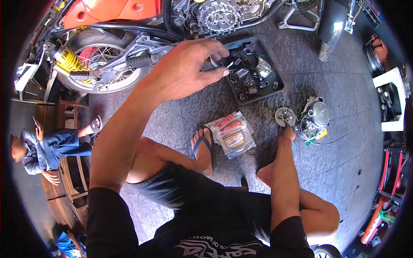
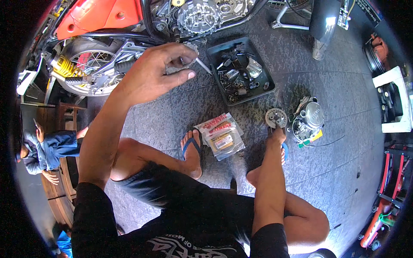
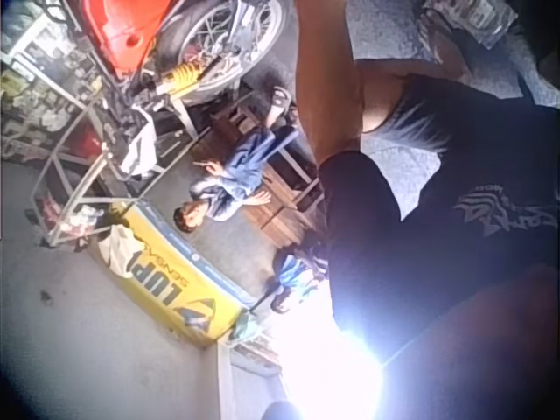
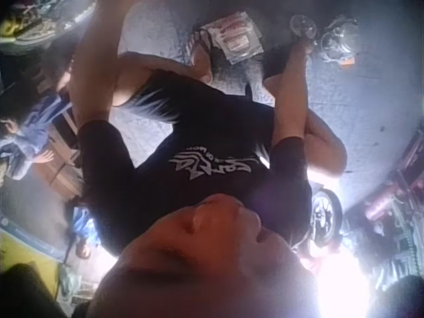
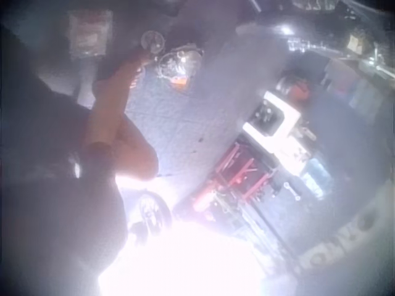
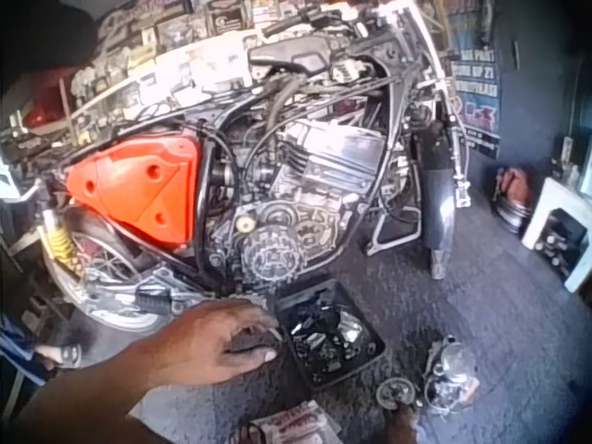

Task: The person unboxes new clutch plates, removes the worn ones from the motorcycle's engine assembly, and installs the new plates into the clutch basket by hand.

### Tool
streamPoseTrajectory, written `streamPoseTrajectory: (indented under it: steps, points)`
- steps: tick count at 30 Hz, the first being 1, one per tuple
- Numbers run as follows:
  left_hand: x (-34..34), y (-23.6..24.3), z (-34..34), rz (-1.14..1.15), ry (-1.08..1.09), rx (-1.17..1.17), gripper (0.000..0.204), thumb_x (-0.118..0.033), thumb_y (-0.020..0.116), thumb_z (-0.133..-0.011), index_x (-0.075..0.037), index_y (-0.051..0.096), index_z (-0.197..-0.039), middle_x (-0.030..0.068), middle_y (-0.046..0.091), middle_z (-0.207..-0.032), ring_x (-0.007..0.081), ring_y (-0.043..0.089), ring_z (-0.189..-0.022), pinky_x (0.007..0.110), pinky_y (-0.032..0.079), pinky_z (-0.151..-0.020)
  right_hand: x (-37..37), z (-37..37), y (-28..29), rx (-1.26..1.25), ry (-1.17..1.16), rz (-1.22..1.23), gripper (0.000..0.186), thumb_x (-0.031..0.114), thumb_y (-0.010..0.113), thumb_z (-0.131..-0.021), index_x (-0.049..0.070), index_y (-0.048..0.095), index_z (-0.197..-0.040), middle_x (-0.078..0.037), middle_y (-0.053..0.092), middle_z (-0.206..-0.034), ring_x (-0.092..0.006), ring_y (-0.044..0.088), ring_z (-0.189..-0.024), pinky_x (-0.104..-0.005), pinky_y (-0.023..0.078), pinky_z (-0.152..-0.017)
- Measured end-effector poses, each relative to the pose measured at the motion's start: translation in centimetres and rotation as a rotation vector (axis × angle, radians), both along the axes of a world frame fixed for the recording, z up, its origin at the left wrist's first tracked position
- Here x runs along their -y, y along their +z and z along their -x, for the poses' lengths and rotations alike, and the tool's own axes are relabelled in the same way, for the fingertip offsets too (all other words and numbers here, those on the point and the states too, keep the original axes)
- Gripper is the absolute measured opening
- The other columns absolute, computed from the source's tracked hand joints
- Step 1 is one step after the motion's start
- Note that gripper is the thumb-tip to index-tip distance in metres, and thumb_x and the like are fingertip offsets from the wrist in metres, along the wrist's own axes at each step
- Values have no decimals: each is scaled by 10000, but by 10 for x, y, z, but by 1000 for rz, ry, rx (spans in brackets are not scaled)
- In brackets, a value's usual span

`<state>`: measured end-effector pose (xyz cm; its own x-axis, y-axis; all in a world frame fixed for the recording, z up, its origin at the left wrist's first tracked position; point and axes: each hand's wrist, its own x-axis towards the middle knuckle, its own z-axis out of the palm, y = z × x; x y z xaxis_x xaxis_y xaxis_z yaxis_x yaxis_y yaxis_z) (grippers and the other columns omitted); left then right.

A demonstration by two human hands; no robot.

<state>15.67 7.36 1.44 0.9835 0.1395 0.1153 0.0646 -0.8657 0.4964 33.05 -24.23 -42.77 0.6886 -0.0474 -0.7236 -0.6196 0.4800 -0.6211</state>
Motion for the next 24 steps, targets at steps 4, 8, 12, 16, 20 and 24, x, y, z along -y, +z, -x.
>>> streamPoseTrajectory:
  steps: [4,8,12,16,20,24]
  points:
    - [-18,-1,12,36,41,17,298,-162,720,-854,3,641,-1090,110,677,-971,198,648,-827,330,523,-778,-5,31,13,58,395,913,338,237,656,-849,18,649,-1106,-157,701,-963,-258,670,-940,-357,518,-818]
    - [-46,10,10,119,248,162,205,-153,683,-892,19,663,-1002,60,666,-836,109,602,-752,279,493,-710,5,47,-26,499,79,1010,295,97,640,-818,-57,630,-1069,-244,676,-1053,-359,664,-971,-392,510,-870]
    - [-96,-3,33,119,541,325,207,-174,656,-904,26,670,-958,56,642,-755,99,579,-728,286,479,-682,-54,52,22,667,273,1107,288,92,595,-828,-67,639,-1065,-241,676,-1044,-365,659,-966,-424,516,-869]
    - [-127,-44,43,36,433,36,315,-272,653,-892,23,692,-994,131,681,-785,168,595,-717,352,491,-718,-112,45,32,685,508,595,335,116,605,-856,-45,626,-1149,-171,674,-1056,-251,647,-899,-354,509,-801]
    - [-120,-95,42,-85,552,-503,595,-372,710,-827,80,596,-1196,254,668,-1092,293,658,-1017,376,501,-903,-206,57,90,704,607,190,398,124,643,-881,-47,582,-1235,-116,653,-1112,-183,619,-911,-296,502,-775]
    - [-129,-136,44,36,589,-272,723,-336,731,-818,107,461,-1323,291,570,-1272,349,626,-1113,383,489,-961,-277,66,155,705,716,-39,463,117,632,-889,-47,527,-1309,-135,622,-1226,-221,589,-1090,-322,465,-931]
